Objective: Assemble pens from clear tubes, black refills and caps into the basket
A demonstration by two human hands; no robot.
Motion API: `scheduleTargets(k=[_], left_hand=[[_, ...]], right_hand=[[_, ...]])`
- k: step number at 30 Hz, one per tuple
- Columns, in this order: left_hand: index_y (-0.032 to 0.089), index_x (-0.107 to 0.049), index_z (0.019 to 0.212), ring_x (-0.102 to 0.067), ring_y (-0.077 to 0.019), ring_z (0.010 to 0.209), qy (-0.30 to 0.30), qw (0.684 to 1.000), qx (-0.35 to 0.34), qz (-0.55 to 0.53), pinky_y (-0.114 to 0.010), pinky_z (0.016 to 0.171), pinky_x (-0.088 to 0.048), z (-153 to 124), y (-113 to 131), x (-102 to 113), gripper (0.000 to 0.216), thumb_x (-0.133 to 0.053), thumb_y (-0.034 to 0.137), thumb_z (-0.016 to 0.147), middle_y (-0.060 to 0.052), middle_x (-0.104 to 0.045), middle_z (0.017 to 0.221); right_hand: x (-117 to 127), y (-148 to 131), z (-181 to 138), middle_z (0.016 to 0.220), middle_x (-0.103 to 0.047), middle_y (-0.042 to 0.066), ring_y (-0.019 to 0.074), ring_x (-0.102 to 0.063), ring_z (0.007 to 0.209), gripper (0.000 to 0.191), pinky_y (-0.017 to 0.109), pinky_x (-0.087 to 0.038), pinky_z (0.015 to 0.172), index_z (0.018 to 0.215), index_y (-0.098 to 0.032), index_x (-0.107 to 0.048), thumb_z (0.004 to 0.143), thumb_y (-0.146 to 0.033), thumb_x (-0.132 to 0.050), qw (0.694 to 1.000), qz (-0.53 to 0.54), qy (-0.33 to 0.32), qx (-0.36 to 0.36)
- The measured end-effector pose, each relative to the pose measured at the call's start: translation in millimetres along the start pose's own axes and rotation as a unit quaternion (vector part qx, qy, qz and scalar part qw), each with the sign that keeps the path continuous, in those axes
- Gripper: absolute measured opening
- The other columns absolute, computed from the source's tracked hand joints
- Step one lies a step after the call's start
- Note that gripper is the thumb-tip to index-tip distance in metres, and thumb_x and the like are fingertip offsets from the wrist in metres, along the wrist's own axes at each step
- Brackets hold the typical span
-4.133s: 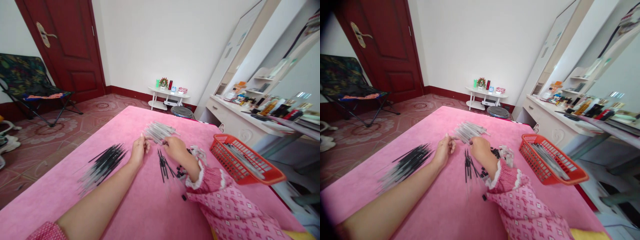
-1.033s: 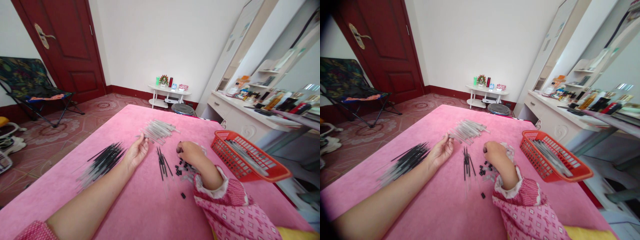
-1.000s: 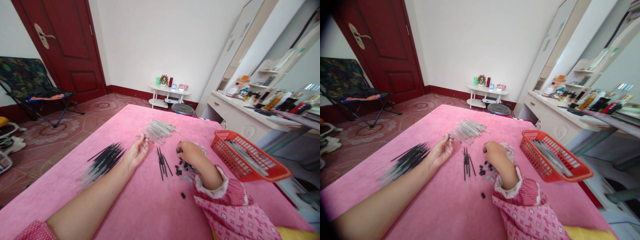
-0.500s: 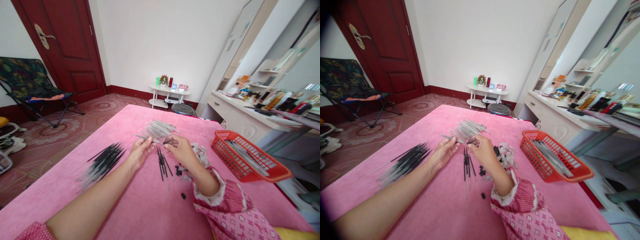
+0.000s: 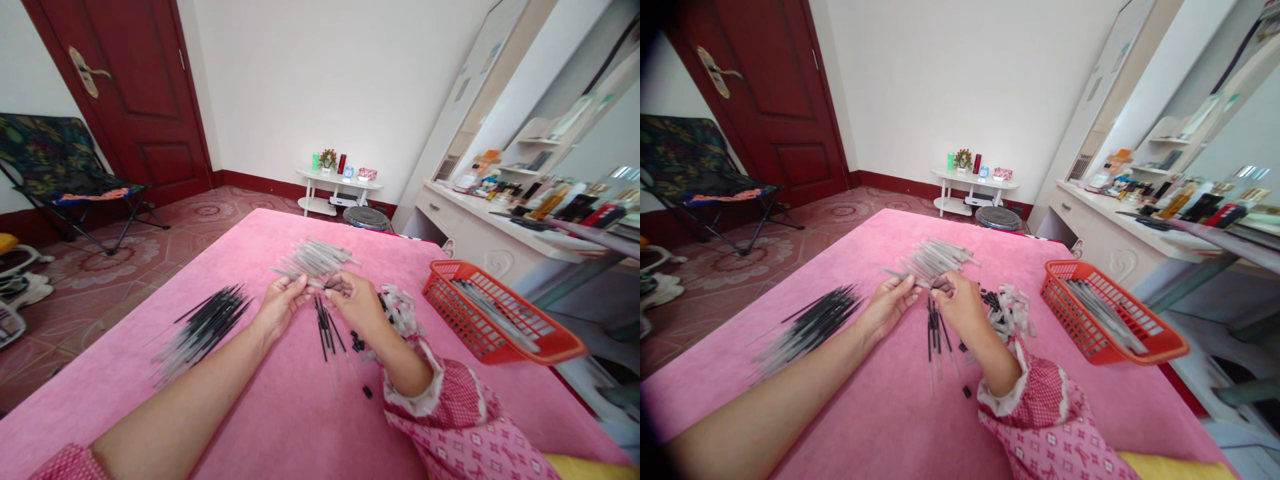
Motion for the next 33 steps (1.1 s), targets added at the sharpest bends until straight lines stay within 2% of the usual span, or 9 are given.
scheduleTargets(k=[11,15,19,24,26,30,33], left_hand=[[0.011,-0.062,0.081,-0.064,-0.0092,0.062,-0.023,0.999,-0.028,0.036,-0.018,0.058,-0.052,-1.3,0.2,-2.6,0.027,-0.075,0.024,0.063,-0.002,-0.068,0.074],[0.010,-0.063,0.083,-0.064,-0.0098,0.063,-0.036,0.998,-0.031,0.052,-0.018,0.060,-0.052,-1.3,-1.7,-3.5,0.028,-0.075,0.025,0.063,-0.005,-0.069,0.079],[0.010,-0.064,0.084,-0.064,-0.0094,0.064,-0.042,0.998,-0.028,0.033,-0.018,0.060,-0.052,-0.5,-2.4,-3.6,0.027,-0.076,0.023,0.063,-0.006,-0.070,0.082],[0.011,-0.065,0.081,-0.063,-0.0081,0.062,-0.025,0.999,-0.032,0.011,-0.016,0.059,-0.051,-1.0,0.2,-3.6,0.027,-0.077,0.023,0.060,-0.003,-0.069,0.077],[0.011,-0.065,0.080,-0.063,-0.0083,0.062,-0.034,0.999,-0.037,0.012,-0.017,0.059,-0.051,-2.3,1.3,-6.6,0.027,-0.077,0.023,0.060,-0.004,-0.069,0.079],[0.011,-0.065,0.081,-0.063,-0.0090,0.063,-0.049,0.998,-0.046,0.021,-0.017,0.059,-0.051,-4.0,2.9,-10.5,0.026,-0.077,0.022,0.060,-0.005,-0.070,0.080],[0.011,-0.065,0.080,-0.062,-0.0083,0.061,-0.034,0.998,-0.050,0.021,-0.017,0.058,-0.050,-2.9,4.1,-7.8,0.025,-0.077,0.022,0.060,-0.004,-0.069,0.077]], right_hand=[[1.9,1.9,-2.3,0.069,-0.063,0.002,0.0132,-0.059,0.063,0.008,0.023,-0.046,0.059,0.073,-0.015,-0.060,0.069,-0.012,-0.053,0.998,-0.051,0.019,0.025],[4.0,5.6,-2.4,0.068,-0.064,0.003,0.0132,-0.058,0.061,0.009,0.023,-0.044,0.057,0.071,-0.016,-0.060,0.074,-0.020,-0.053,0.997,-0.065,0.025,0.019],[4.7,9.7,-0.8,0.064,-0.062,0.002,0.0134,-0.058,0.057,0.015,0.023,-0.045,0.053,0.073,-0.016,-0.059,0.078,-0.028,-0.052,0.999,-0.027,0.032,-0.006],[1.6,7.3,-1.8,0.072,-0.063,0.003,0.0140,-0.060,0.062,0.007,0.022,-0.047,0.054,0.075,-0.015,-0.058,0.070,-0.019,-0.057,0.999,0.038,0.029,-0.014],[2.5,7.0,-3.6,0.068,-0.062,0.003,0.0134,-0.058,0.060,0.008,0.022,-0.045,0.053,0.072,-0.015,-0.058,0.074,-0.022,-0.054,0.999,0.000,0.031,-0.006],[4.7,9.7,-6.3,0.056,-0.058,0.002,0.0121,-0.053,0.052,0.035,0.022,-0.039,0.052,0.063,-0.017,-0.056,0.087,-0.036,-0.040,0.994,-0.109,0.030,0.004],[2.4,9.7,-6.3,0.062,-0.060,0.002,0.0123,-0.054,0.056,0.034,0.022,-0.039,0.054,0.070,-0.017,-0.057,0.088,-0.038,-0.038,0.992,-0.124,0.015,0.017]])
Point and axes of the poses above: each hand's wrist, its own z-axis towards the middle knuckle, its own x-axis out of the back of the hand, y = z × x, the point moved 6 cm from there along z, towards the middle knuckle
